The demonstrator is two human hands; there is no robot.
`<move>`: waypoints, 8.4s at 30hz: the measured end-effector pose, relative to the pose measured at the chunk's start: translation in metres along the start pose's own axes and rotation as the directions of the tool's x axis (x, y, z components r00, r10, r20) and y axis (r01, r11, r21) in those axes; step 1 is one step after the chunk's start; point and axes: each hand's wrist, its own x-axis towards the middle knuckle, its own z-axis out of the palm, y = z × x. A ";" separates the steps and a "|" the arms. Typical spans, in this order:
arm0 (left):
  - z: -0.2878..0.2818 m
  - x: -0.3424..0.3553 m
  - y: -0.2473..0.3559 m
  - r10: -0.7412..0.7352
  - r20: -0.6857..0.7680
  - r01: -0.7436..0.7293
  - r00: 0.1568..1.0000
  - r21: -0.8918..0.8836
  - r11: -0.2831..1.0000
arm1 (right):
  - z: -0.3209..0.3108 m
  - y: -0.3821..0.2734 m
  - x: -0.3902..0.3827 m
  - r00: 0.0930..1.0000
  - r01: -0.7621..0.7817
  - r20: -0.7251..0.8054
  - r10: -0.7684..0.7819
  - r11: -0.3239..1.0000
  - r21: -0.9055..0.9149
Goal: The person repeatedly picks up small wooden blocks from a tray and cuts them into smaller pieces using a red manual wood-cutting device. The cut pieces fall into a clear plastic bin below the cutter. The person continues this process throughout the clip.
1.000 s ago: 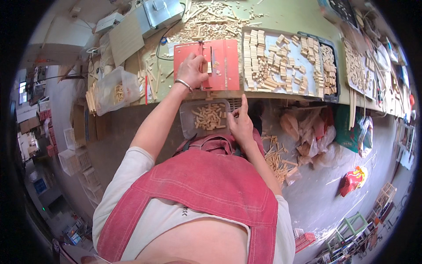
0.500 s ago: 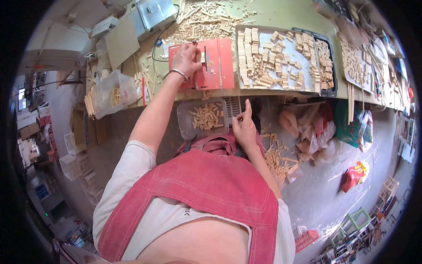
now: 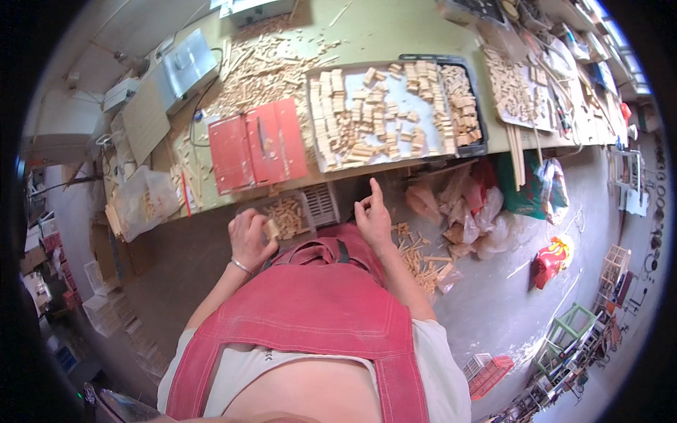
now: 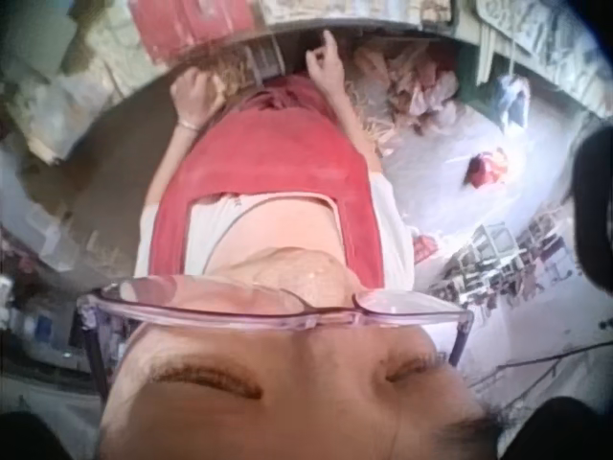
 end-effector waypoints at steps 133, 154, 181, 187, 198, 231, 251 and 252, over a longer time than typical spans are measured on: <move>-0.003 0.122 -0.061 0.030 -0.079 -0.038 0.996 -0.108 0.993 | 0.212 -0.076 0.034 0.894 0.216 0.346 -0.286 0.950 0.226; -0.006 0.122 -0.060 -0.008 -0.007 0.007 1.000 -0.106 0.994 | 0.170 -0.102 0.010 0.935 0.157 0.295 -0.197 0.976 0.152; -0.018 0.166 -0.062 -0.079 -0.002 0.079 0.997 -0.012 0.997 | 0.112 -0.074 -0.022 0.992 0.024 0.111 -0.061 0.951 0.310; -0.018 0.178 -0.069 -0.084 0.039 0.085 0.996 -0.010 0.996 | 0.106 -0.070 -0.029 0.995 0.004 0.088 -0.039 0.933 0.360; -0.020 0.197 -0.076 -0.083 0.021 0.083 0.996 -0.043 0.996 | 0.105 -0.063 -0.035 0.996 0.004 0.080 -0.034 0.937 0.350; -0.026 0.043 -0.009 -0.091 -0.130 -0.016 0.987 -0.651 0.759 | 0.103 -0.081 -0.031 0.980 -0.029 0.191 -0.055 0.910 0.412; 0.088 -0.032 -0.069 -0.282 0.214 0.304 0.935 -0.076 0.950 | -0.002 -0.026 0.010 0.997 -0.059 0.061 0.041 0.947 0.314; 0.092 -0.032 -0.067 -0.352 0.263 0.374 0.898 -0.038 0.927 | -0.013 -0.019 0.019 0.999 -0.049 0.028 0.043 0.959 0.280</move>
